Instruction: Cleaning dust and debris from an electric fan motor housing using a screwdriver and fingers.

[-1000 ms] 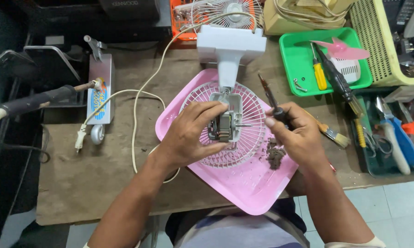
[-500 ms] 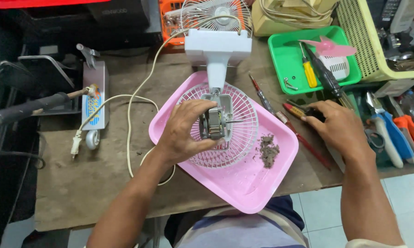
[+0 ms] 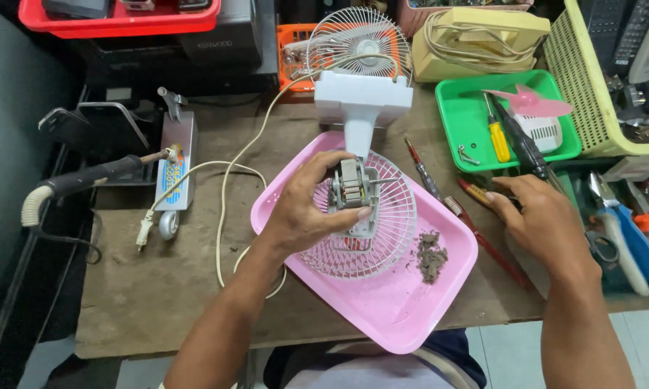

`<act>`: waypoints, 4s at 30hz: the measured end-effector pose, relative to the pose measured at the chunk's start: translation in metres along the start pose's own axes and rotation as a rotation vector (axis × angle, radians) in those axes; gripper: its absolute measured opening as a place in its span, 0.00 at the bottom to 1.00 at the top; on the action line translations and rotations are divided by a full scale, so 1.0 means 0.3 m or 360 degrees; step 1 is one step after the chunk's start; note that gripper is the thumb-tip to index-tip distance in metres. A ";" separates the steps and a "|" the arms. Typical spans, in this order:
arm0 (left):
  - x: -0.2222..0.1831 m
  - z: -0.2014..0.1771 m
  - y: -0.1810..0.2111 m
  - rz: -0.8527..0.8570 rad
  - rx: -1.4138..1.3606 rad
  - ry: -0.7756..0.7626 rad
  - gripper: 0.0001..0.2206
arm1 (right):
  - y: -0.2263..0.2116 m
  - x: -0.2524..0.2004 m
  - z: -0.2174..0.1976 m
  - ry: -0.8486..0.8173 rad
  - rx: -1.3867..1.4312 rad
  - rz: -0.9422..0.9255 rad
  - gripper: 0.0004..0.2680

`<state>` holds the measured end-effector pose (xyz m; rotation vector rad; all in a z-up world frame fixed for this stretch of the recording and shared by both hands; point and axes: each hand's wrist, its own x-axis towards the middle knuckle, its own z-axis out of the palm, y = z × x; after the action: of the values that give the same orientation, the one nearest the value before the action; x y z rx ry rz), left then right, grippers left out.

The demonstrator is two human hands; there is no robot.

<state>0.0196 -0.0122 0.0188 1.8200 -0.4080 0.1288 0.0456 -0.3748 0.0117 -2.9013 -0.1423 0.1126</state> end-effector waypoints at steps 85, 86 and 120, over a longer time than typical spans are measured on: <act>0.009 0.152 -0.026 0.0242 0.0728 0.0510 0.32 | -0.334 0.154 0.083 0.0017 0.0843 -0.1098 0.03; 0.010 0.154 -0.027 0.0246 0.0755 0.0514 0.32 | -0.334 0.157 0.082 -0.0007 0.0849 -0.1115 0.03; -0.023 0.090 -0.046 0.0335 0.0473 0.0315 0.33 | -0.254 0.177 0.099 -0.0130 0.1155 -0.1129 0.05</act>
<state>0.0145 -0.0331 -0.0036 2.0282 -0.4569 0.5355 0.0889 -0.2886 -0.0025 -1.9880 -0.9121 0.1218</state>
